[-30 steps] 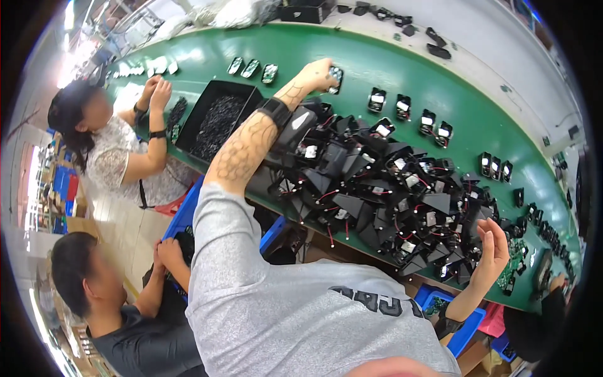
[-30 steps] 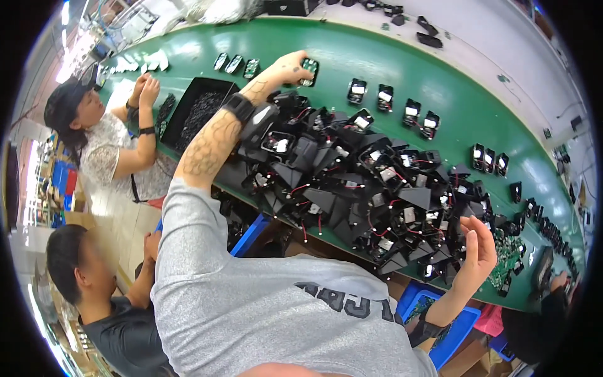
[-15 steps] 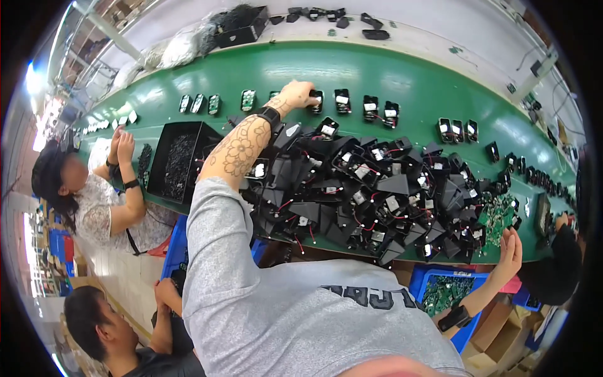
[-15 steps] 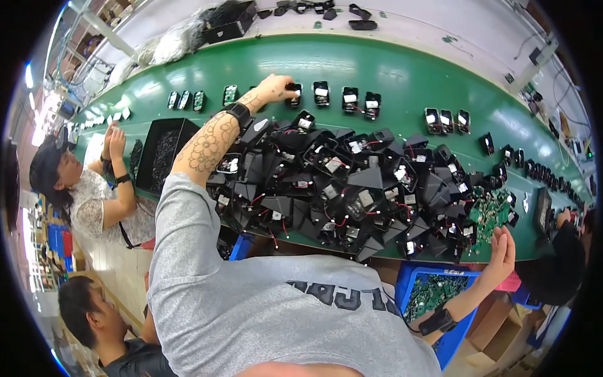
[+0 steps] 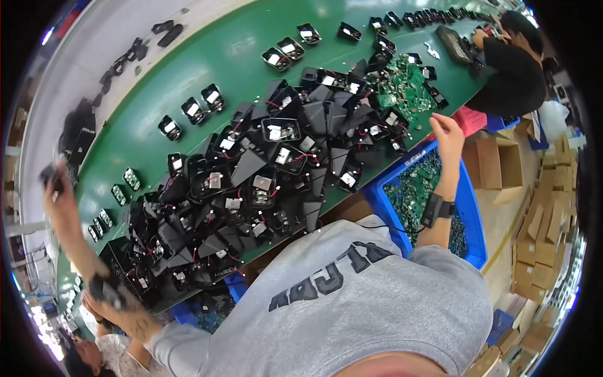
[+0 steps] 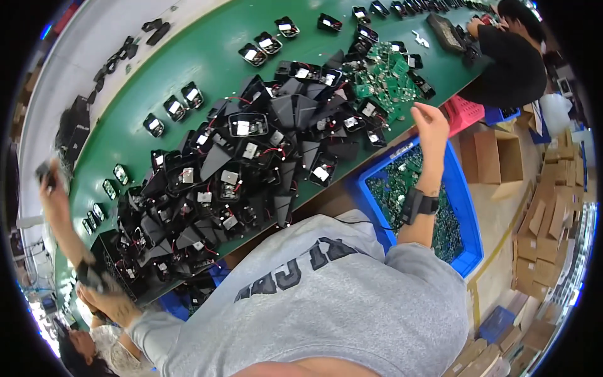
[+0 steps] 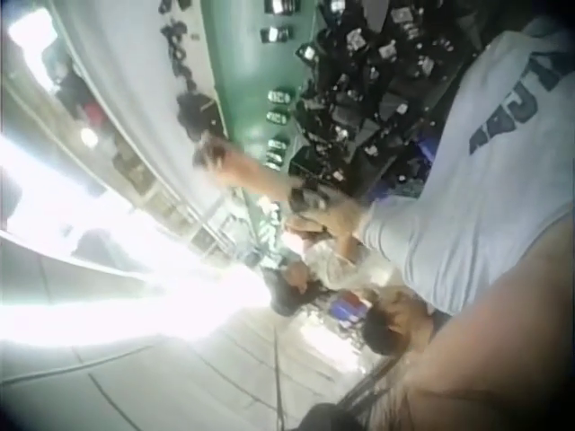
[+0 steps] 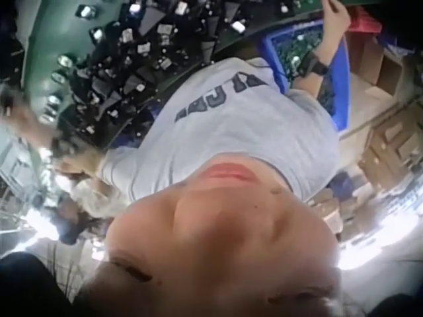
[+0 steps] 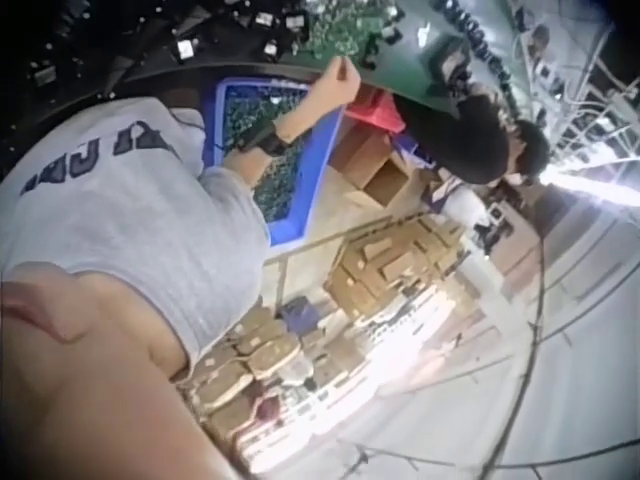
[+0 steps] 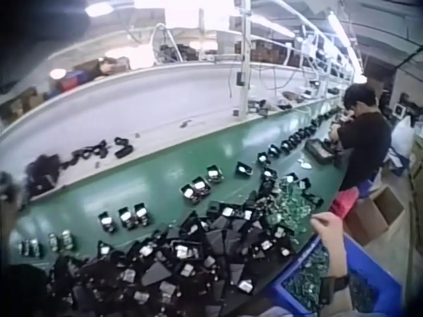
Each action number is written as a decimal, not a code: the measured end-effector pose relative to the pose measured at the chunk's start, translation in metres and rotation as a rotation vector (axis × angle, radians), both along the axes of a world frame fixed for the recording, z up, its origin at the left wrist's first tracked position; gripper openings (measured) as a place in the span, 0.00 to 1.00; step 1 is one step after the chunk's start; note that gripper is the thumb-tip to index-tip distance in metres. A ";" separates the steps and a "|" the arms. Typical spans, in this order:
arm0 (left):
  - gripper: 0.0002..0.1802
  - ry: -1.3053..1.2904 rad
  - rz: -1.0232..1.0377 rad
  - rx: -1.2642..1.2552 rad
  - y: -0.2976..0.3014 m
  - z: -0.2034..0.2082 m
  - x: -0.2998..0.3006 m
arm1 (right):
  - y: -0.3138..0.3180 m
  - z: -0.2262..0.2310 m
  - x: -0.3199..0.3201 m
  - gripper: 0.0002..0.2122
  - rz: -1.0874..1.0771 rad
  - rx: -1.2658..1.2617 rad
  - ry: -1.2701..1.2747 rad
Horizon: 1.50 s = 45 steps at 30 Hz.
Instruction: The person assembles electronic devices by picking up a plastic housing and a circuit board, fitting the board into the housing, and pressing them together. They then place the assembled unit onto the green conveyor belt and repeat the process.
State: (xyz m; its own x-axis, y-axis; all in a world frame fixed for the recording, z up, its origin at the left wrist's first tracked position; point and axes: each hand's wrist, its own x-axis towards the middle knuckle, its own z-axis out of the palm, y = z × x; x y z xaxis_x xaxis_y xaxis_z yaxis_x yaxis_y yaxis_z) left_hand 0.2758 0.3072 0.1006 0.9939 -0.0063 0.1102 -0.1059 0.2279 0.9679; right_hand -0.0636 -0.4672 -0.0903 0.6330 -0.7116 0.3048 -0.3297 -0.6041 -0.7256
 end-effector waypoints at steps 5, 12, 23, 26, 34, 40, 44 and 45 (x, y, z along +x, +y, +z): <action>0.32 -0.122 -0.275 -0.442 0.018 0.017 -0.138 | 0.025 -0.011 -0.006 0.14 -0.091 -0.121 0.083; 0.33 0.318 -0.327 -0.801 -0.169 -0.031 -0.280 | -0.014 -0.053 0.016 0.13 -0.013 -0.470 0.144; 0.40 0.214 -0.115 -0.238 -0.305 -0.114 -0.274 | 0.067 0.040 0.018 0.07 0.118 0.522 -0.323; 0.36 -0.056 -0.089 -0.046 -0.337 -0.121 -0.260 | 0.136 0.054 0.039 0.11 0.421 0.911 -0.270; 0.34 0.119 -0.163 -0.042 -0.354 -0.117 -0.257 | 0.246 0.066 0.063 0.16 0.844 1.042 -0.245; 0.34 0.110 -0.134 -0.088 -0.345 -0.120 -0.258 | 0.262 0.057 0.064 0.11 0.971 0.790 -0.430; 0.34 0.115 -0.133 -0.133 -0.345 -0.120 -0.259 | 0.260 0.057 0.061 0.11 0.985 0.615 -0.366; 0.33 0.104 -0.126 -0.137 -0.346 -0.122 -0.258 | 0.260 0.058 0.060 0.11 1.001 0.579 -0.400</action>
State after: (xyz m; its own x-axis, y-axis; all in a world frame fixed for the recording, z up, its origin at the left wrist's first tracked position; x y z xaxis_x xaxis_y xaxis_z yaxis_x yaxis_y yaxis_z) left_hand 0.0174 -0.0385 -0.0212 0.9922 -0.1235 0.0156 0.0306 0.3633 0.9312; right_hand -0.0032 -0.2076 -0.0327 0.9129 -0.0593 0.4038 0.4035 -0.0170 -0.9148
